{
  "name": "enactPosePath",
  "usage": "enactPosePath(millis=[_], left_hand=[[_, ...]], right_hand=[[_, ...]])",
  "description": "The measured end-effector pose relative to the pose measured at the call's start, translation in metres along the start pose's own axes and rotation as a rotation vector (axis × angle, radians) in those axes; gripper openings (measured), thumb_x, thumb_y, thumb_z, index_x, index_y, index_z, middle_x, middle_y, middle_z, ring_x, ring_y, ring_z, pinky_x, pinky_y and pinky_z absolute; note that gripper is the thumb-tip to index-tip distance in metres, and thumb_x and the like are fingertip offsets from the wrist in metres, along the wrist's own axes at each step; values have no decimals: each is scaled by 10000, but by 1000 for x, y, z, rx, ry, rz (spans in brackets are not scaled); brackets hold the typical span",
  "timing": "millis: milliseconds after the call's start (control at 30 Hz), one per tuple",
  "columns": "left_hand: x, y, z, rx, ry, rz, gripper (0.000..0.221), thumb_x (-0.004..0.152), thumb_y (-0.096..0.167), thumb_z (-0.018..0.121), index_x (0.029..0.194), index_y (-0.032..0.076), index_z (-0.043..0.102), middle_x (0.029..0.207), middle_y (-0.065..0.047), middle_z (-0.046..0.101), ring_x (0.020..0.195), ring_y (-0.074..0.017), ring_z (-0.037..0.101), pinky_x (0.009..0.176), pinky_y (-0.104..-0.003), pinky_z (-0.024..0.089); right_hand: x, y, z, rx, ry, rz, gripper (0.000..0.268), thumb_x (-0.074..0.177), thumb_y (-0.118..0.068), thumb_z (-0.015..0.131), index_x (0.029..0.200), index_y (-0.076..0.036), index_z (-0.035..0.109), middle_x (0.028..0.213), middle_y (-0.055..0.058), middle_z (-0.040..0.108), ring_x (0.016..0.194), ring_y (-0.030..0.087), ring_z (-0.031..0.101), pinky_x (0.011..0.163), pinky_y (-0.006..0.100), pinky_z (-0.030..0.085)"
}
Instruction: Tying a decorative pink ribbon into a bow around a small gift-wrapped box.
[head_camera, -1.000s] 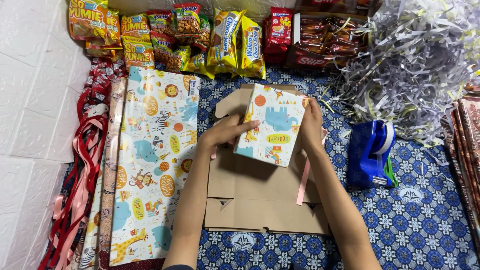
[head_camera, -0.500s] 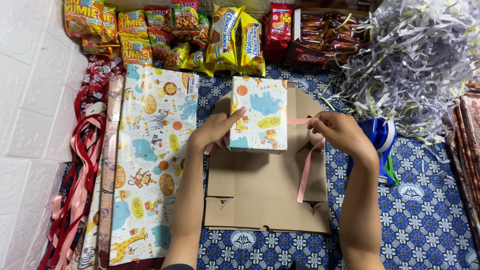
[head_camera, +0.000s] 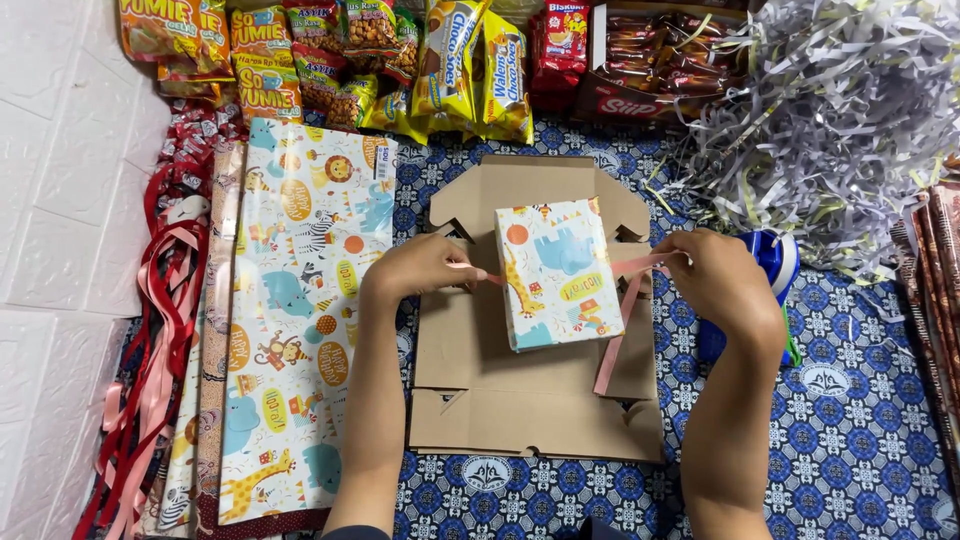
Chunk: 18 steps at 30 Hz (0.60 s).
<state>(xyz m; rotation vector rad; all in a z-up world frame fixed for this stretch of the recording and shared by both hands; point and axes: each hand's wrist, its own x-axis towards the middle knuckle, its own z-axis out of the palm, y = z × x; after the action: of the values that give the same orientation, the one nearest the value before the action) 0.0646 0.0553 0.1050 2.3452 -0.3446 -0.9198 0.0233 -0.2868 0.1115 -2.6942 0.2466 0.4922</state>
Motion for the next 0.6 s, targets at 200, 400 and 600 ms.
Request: enactPosePath(millis=[200, 400, 600], left_hand=[[7, -17, 1, 48, 59, -195, 259, 854, 387, 605, 1101, 350, 673, 1300, 153, 639, 1065, -131, 625, 777, -348, 423], [7, -15, 4, 109, 85, -290, 188, 817, 351, 596, 899, 396, 759, 1014, 169, 717, 972, -95, 615, 763, -327, 419], [-9, -7, -6, 78, 168, -357, 276, 825, 268, 484, 731, 244, 743, 672, 122, 697, 576, -83, 572, 646, -274, 417]], right_hand=[[-20, 2, -13, -157, 55, 141, 315, 973, -181, 422, 1110, -202, 705, 671, 73, 666, 513, 243, 520, 472, 376, 315], [-30, 16, -28, -173, 83, 220, 258, 980, -250, 481, 1066, -233, 723, 749, 72, 690, 742, 288, 635, 574, 425, 416], [-41, 35, -34, -114, 129, 202, 320, 1043, -168, 433, 1140, -164, 738, 794, 51, 762, 479, 221, 550, 455, 363, 358]])
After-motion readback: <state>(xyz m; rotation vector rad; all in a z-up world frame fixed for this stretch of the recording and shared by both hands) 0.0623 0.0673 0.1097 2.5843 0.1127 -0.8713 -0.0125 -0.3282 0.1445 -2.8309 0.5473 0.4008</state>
